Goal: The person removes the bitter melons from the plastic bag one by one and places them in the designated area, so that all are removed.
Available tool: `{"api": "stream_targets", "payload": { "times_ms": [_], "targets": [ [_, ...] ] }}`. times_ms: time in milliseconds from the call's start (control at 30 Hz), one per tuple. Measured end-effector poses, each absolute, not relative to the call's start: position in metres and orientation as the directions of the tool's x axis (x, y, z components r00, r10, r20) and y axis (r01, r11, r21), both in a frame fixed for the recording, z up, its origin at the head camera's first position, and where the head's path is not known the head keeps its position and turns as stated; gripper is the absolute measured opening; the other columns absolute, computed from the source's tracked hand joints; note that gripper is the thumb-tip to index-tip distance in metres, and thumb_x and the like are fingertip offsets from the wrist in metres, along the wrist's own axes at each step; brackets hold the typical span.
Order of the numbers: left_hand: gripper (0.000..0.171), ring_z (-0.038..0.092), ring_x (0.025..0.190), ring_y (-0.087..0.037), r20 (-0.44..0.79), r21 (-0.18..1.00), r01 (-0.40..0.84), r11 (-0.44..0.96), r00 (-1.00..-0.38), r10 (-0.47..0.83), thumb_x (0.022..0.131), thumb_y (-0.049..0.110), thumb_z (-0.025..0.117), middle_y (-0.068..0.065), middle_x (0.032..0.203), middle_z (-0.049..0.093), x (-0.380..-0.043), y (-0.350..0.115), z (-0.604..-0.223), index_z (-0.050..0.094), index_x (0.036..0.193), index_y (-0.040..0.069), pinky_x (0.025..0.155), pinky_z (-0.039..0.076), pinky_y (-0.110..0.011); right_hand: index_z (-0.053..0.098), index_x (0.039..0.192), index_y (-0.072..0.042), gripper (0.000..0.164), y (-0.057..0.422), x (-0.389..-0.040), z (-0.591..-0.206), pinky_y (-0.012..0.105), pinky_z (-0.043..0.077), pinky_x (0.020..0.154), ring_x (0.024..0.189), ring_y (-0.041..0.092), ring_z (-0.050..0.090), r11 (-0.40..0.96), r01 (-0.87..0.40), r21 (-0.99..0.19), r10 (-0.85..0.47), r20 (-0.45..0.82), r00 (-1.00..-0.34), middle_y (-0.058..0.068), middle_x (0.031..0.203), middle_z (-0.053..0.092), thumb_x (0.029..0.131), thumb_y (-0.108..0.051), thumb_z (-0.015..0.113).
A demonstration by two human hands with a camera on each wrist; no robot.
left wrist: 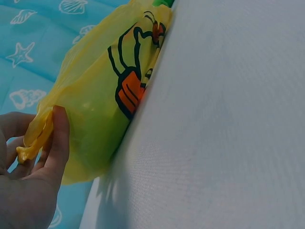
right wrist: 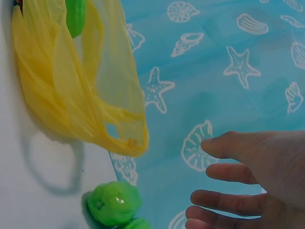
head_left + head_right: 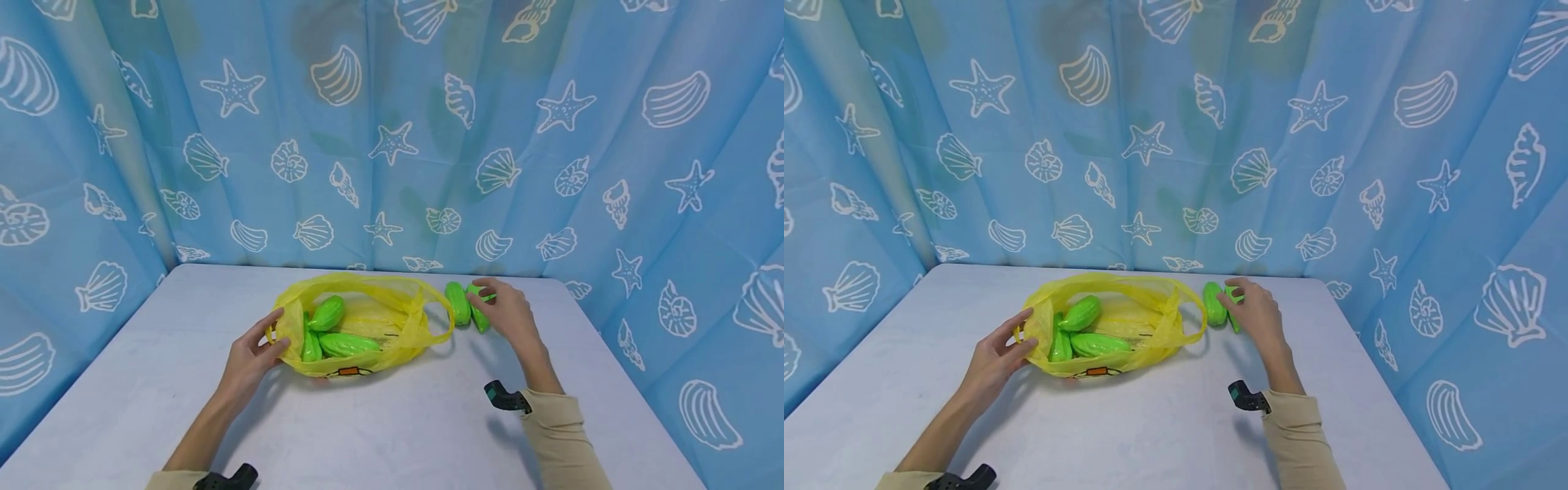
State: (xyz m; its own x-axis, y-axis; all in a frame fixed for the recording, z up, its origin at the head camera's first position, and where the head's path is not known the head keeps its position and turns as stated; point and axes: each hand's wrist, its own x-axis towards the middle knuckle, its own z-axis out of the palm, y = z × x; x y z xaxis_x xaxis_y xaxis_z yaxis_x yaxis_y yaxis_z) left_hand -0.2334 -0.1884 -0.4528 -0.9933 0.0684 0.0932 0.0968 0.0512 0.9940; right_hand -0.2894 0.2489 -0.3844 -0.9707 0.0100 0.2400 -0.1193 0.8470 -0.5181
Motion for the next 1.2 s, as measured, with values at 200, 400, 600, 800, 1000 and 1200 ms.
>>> {"api": "stream_targets", "payload": {
  "times_ms": [200, 400, 600, 800, 1000, 1200],
  "targets": [
    [0.064, 0.062, 0.106, 0.004, 0.086, 0.994, 0.09, 0.062, -0.994, 0.062, 0.096, 0.024, 0.064, -0.005, 0.161, 0.025, -0.232, -0.187, -0.454, 0.034, 0.153, 0.021, 0.084, 0.057, -0.02, 0.061, 0.132, -0.012, 0.045, 0.238, -0.288, -0.386, 0.043, 0.059, 0.079, 0.101, 0.031, 0.066, 0.852, -0.146, -0.503, -0.024, 0.242, -0.97, 0.017, 0.119, 0.069, 0.095, -0.039, 0.062],
    [0.064, 0.062, 0.105, 0.004, 0.082, 0.992, 0.087, 0.089, -0.995, 0.06, 0.097, 0.026, 0.063, -0.005, 0.159, 0.027, -0.228, -0.187, -0.454, 0.034, 0.153, 0.023, 0.083, 0.058, -0.02, 0.063, 0.129, -0.012, 0.043, 0.226, -0.285, -0.389, 0.047, 0.056, 0.089, 0.099, 0.03, 0.068, 0.842, -0.194, -0.503, -0.068, 0.259, -0.964, 0.016, 0.117, 0.07, 0.094, -0.036, 0.065],
    [0.065, 0.062, 0.104, 0.004, 0.083, 0.993, 0.089, 0.083, -0.994, 0.067, 0.097, 0.025, 0.064, -0.006, 0.159, 0.026, -0.228, -0.186, -0.452, 0.033, 0.154, 0.022, 0.083, 0.057, -0.019, 0.065, 0.126, -0.012, 0.043, 0.214, -0.282, -0.39, 0.04, 0.059, 0.08, 0.095, 0.026, 0.068, 0.837, -0.206, -0.507, -0.087, 0.247, -0.965, 0.015, 0.116, 0.07, 0.092, -0.037, 0.068],
    [0.066, 0.061, 0.106, 0.005, 0.08, 0.995, 0.084, 0.06, -0.995, 0.067, 0.096, 0.026, 0.064, -0.008, 0.16, 0.023, -0.225, -0.187, -0.451, 0.033, 0.154, 0.021, 0.083, 0.057, -0.019, 0.067, 0.124, -0.013, 0.04, 0.201, -0.281, -0.393, 0.038, 0.059, 0.08, 0.093, 0.024, 0.068, 0.832, -0.25, -0.495, -0.135, 0.256, -0.957, 0.012, 0.113, 0.071, 0.092, -0.038, 0.068],
    [0.067, 0.061, 0.105, 0.006, 0.086, 0.994, 0.091, 0.058, -0.994, 0.07, 0.096, 0.026, 0.064, -0.009, 0.16, 0.023, -0.225, -0.187, -0.452, 0.032, 0.154, 0.02, 0.084, 0.057, -0.018, 0.068, 0.122, -0.012, 0.037, 0.191, -0.278, -0.398, 0.037, 0.059, 0.077, 0.092, 0.026, 0.069, 0.823, -0.287, -0.49, -0.178, 0.258, -0.95, 0.013, 0.111, 0.072, 0.092, -0.033, 0.069],
    [0.067, 0.061, 0.106, 0.007, 0.095, 0.992, 0.1, 0.083, -0.993, 0.07, 0.096, 0.028, 0.064, -0.01, 0.159, 0.023, -0.228, -0.185, -0.453, 0.032, 0.154, 0.021, 0.084, 0.057, -0.018, 0.067, 0.123, -0.013, 0.039, 0.183, -0.272, -0.397, 0.037, 0.059, 0.075, 0.093, 0.025, 0.069, 0.824, -0.293, -0.484, -0.197, 0.241, -0.95, 0.01, 0.111, 0.072, 0.091, -0.035, 0.07]
  ]
}}
